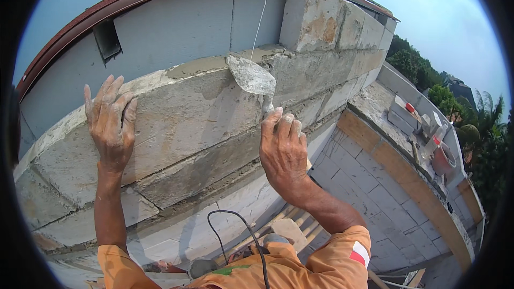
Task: The person fits a large white brick onto a wall, then uses a saw to cut another brick. They then apply mortar to the wall with a trowel and place a second brick on top of the mortar.
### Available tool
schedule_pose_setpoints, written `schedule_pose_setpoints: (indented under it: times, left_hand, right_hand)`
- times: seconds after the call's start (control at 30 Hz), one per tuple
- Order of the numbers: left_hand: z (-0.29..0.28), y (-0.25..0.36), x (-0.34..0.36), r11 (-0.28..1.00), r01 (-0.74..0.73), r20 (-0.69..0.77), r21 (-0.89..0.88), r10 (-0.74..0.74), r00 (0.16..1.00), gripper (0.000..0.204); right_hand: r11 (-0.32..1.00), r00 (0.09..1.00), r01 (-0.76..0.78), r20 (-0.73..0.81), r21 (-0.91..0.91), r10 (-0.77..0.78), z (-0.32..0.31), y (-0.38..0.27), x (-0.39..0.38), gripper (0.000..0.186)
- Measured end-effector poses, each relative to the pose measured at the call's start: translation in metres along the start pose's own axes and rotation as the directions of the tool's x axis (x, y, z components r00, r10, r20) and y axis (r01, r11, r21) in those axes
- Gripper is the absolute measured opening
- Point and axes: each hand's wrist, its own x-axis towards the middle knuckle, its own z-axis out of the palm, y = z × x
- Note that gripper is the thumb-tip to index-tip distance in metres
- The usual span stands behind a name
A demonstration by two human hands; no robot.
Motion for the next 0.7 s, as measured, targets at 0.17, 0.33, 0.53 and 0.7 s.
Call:
schedule_pose_setpoints:
  times: [0.17, 0.33, 0.53, 0.7]
  left_hand:
    - [-0.001, -0.005, -0.002, 1.000, -0.024, 0.017, 0.014, 0.024, 1.000, 0.013]
    - [-0.005, -0.004, -0.001, 1.000, -0.025, 0.015, 0.004, 0.025, 1.000, 0.015]
    - [0.001, -0.004, -0.003, 1.000, -0.018, 0.010, -0.009, 0.018, 1.000, 0.012]
    - [-0.003, -0.009, -0.004, 1.000, -0.029, 0.016, 0.010, 0.028, 0.999, 0.012]
  right_hand:
    - [0.995, 0.999, -0.016, -0.049, 0.102, 0.021, -0.015, 0.005, -0.018, 0.050]
    - [0.984, 0.997, -0.057, -0.044, 0.167, 0.066, -0.019, 0.015, 0.019, 0.047]
    - [0.992, 0.998, 0.053, -0.040, 0.117, -0.049, -0.011, -0.019, 0.038, 0.046]
    - [0.993, 0.994, 0.084, -0.081, 0.083, -0.078, -0.010, -0.025, 0.000, 0.047]
